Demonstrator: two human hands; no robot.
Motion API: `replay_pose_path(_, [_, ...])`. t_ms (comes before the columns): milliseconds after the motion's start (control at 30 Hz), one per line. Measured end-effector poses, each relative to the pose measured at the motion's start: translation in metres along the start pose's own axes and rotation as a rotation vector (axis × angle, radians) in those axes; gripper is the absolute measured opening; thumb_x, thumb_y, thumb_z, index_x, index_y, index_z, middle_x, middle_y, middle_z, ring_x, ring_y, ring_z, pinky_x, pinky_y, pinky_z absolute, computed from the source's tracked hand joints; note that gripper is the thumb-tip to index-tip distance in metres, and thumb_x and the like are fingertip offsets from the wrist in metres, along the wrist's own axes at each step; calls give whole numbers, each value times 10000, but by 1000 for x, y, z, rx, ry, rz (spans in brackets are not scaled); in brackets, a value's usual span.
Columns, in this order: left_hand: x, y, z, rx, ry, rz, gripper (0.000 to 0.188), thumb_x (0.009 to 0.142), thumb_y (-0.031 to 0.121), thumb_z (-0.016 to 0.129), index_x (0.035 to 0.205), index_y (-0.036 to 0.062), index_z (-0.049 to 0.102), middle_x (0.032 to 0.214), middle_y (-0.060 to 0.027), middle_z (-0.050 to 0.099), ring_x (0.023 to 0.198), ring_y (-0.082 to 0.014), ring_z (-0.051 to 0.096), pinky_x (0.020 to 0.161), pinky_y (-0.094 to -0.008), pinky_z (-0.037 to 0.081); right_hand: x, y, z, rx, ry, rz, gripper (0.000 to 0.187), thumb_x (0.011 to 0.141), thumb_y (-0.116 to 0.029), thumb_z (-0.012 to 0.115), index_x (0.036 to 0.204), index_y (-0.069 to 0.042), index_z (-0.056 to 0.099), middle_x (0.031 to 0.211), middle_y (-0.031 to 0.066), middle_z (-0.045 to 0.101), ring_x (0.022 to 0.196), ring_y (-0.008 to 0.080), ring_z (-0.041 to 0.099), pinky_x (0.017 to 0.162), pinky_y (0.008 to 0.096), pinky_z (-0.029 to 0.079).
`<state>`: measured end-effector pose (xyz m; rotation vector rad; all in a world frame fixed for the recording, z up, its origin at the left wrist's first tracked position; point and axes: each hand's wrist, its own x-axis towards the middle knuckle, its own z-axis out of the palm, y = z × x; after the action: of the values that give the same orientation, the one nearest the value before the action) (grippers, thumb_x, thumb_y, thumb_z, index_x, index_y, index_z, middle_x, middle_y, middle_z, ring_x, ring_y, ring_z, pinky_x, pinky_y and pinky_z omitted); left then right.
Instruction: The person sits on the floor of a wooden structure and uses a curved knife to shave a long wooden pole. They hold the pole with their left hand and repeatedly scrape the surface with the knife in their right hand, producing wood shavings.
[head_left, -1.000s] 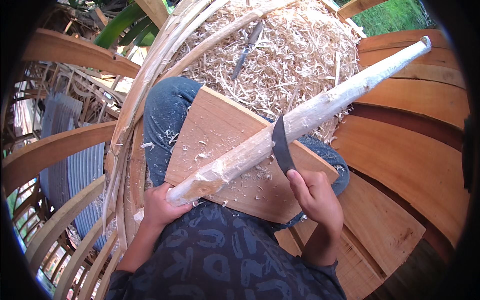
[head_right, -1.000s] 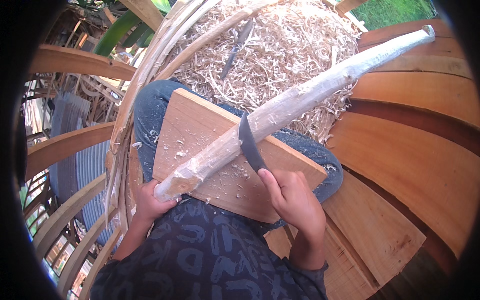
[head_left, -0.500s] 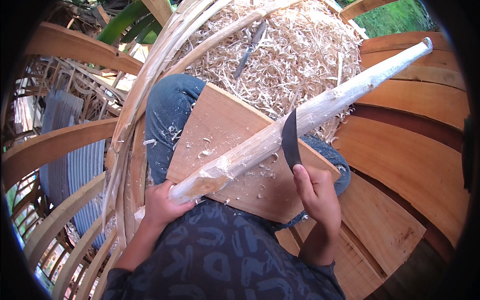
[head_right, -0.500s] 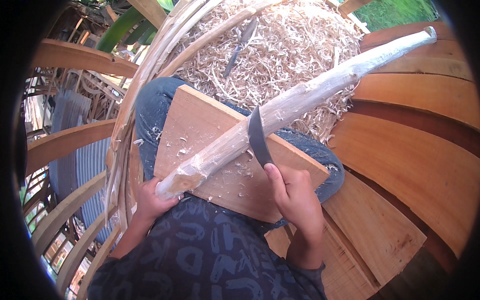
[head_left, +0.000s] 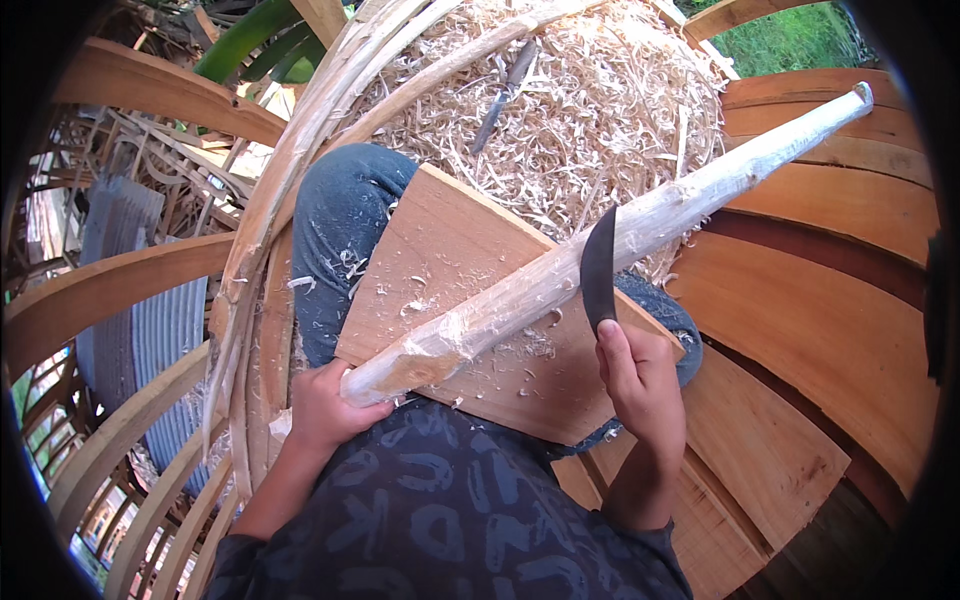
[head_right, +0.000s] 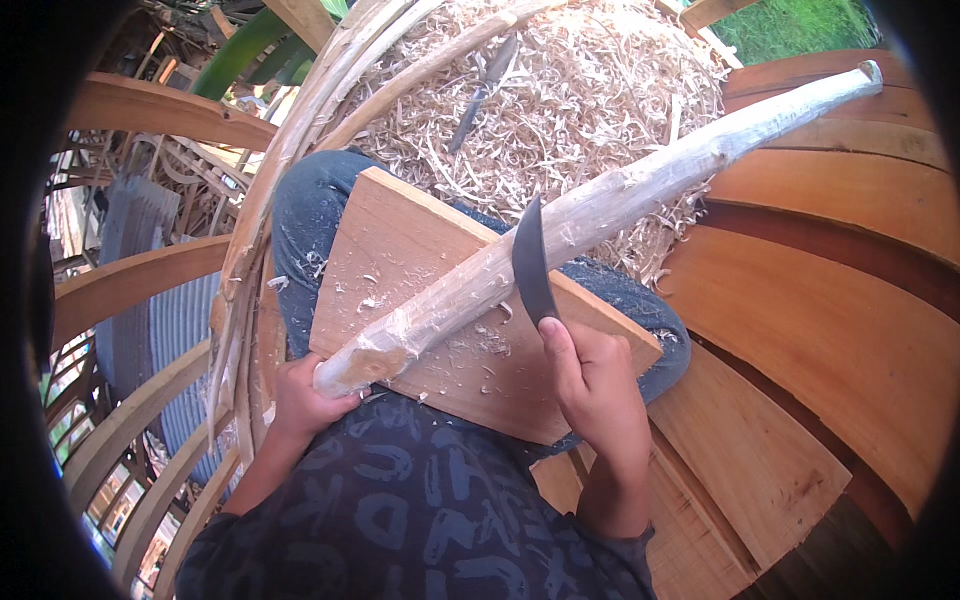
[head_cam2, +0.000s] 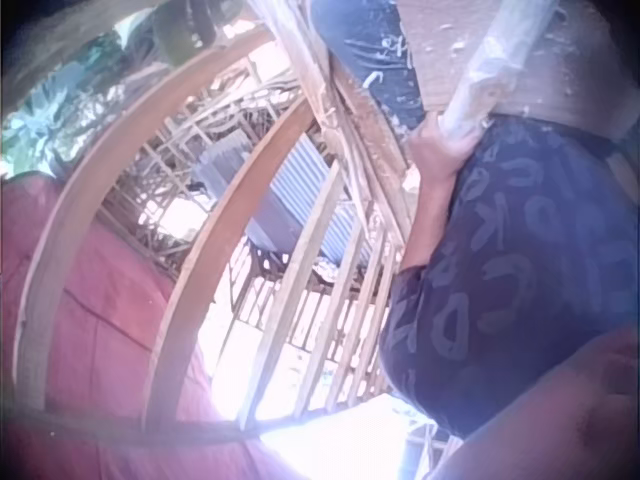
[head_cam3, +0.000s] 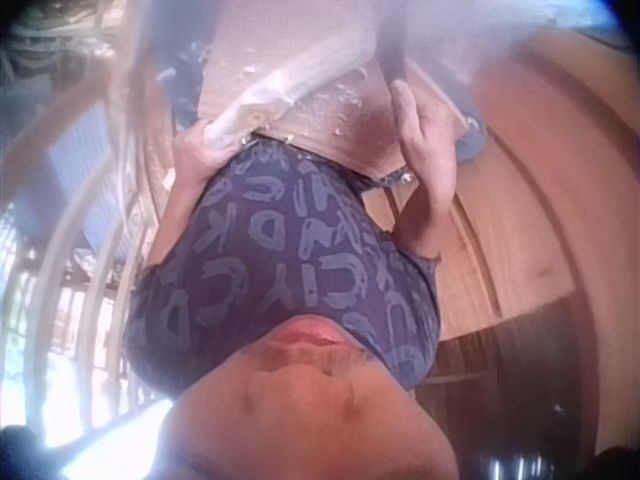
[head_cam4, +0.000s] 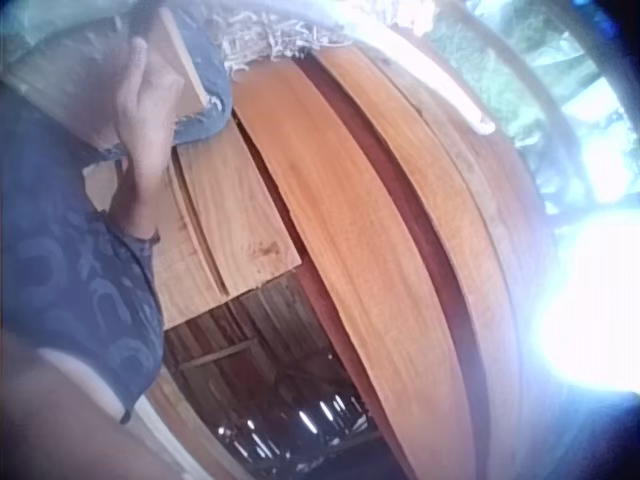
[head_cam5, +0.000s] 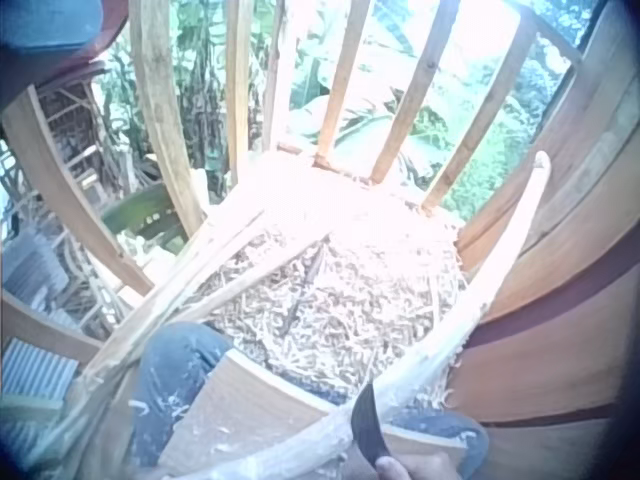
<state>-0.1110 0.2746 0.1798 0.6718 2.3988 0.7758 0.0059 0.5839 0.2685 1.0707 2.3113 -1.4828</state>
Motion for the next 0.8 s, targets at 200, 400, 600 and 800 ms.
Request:
replay_pose_path(200, [-1,-3,0,6,-9,-16,490,513,382,848,766,17,640,671,-175,650,631,-336,667,587,-399,521,0,0,1,1,16,-8,370,971,-180,519,694,66,503,542,189,367,462,177,331,465,378,318])
replay_pose_path(400, [1,-1,1,-37,2,-4,492,507,382,851,768,20,646,667,-169,650,630,-334,668,585,-393,521,-1,6,8,-12,9,-51,437,1014,-226,450,642,-3,498,516,-12,421,476,76,384,445,274,307])
replay_pose_path(600, [0,-1,0,-8,-23,-24,499,499,368,853,797,20,657,678,-168,654,641,-331,670,596,-390,522,-4,3,13,-20,41,-25,383,979,-188,518,689,61,509,516,153,364,462,138,349,449,352,306])
replay_pose_path(800, [0,-1,3,-27,-12,-24,503,497,364,854,795,13,654,684,-171,656,638,-330,669,604,-389,523,-4,9,8,18,10,8,416,1002,-201,474,648,14,509,521,-1,437,491,73,396,453,280,320])
